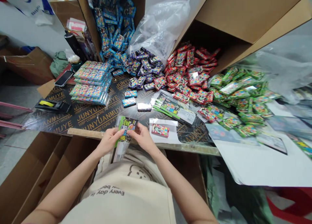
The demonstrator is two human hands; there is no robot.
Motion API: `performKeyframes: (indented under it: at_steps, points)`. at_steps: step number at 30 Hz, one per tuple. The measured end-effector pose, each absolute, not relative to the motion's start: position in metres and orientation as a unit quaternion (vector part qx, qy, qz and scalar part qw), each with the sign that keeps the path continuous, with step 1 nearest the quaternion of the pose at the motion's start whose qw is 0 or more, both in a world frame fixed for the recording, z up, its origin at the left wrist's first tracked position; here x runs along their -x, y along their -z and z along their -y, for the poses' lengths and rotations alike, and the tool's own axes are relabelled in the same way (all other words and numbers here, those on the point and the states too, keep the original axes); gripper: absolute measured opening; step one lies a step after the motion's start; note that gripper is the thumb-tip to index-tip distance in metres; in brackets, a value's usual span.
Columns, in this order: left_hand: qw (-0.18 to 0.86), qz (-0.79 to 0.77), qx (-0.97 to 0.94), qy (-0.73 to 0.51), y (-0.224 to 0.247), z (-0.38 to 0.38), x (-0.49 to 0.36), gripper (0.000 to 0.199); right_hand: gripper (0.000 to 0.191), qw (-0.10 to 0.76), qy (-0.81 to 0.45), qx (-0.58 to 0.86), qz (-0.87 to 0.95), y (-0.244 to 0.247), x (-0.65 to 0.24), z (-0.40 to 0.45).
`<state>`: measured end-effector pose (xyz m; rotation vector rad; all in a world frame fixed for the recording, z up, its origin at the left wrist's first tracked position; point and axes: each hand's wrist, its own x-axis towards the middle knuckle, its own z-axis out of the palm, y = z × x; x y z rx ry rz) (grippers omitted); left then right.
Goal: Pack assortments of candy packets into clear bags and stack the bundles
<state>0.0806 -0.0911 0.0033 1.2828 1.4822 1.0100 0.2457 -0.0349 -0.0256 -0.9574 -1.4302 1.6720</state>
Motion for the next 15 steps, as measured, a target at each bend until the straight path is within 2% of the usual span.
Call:
performKeyframes:
  at_steps: [3, 6, 10, 11, 13, 15]
  points:
    - [0.388, -0.624, -0.565, -0.376, -0.007, 0.09, -0.08, 0.056, 0.031, 0.399, -0.621, 0.412, 0.535, 0.021, -0.243, 0.036]
    - [0.407, -0.621, -0.538, -0.398, -0.004, 0.087, -0.074, 0.055, 0.031, 0.384, -0.632, 0.409, 0.534, 0.014, -0.245, 0.037]
    - [0.466, -0.58, -0.425, -0.516, 0.003, 0.08, -0.066, 0.045, 0.06, 0.269, -0.751, 0.298, 0.524, 0.013, -0.248, 0.042]
    - [0.468, -0.57, -0.416, -0.532, 0.004, 0.079, -0.065, 0.042, 0.06, 0.259, -0.753, 0.292, 0.531, 0.014, -0.248, 0.042]
    - [0.452, -0.567, -0.434, -0.535, 0.006, 0.076, -0.064, 0.039, 0.054, 0.28, -0.72, 0.315, 0.551, 0.017, -0.249, 0.038]
    - [0.419, -0.583, -0.474, -0.511, 0.007, 0.073, -0.066, 0.035, 0.057, 0.332, -0.684, 0.34, 0.554, 0.014, -0.249, 0.028]
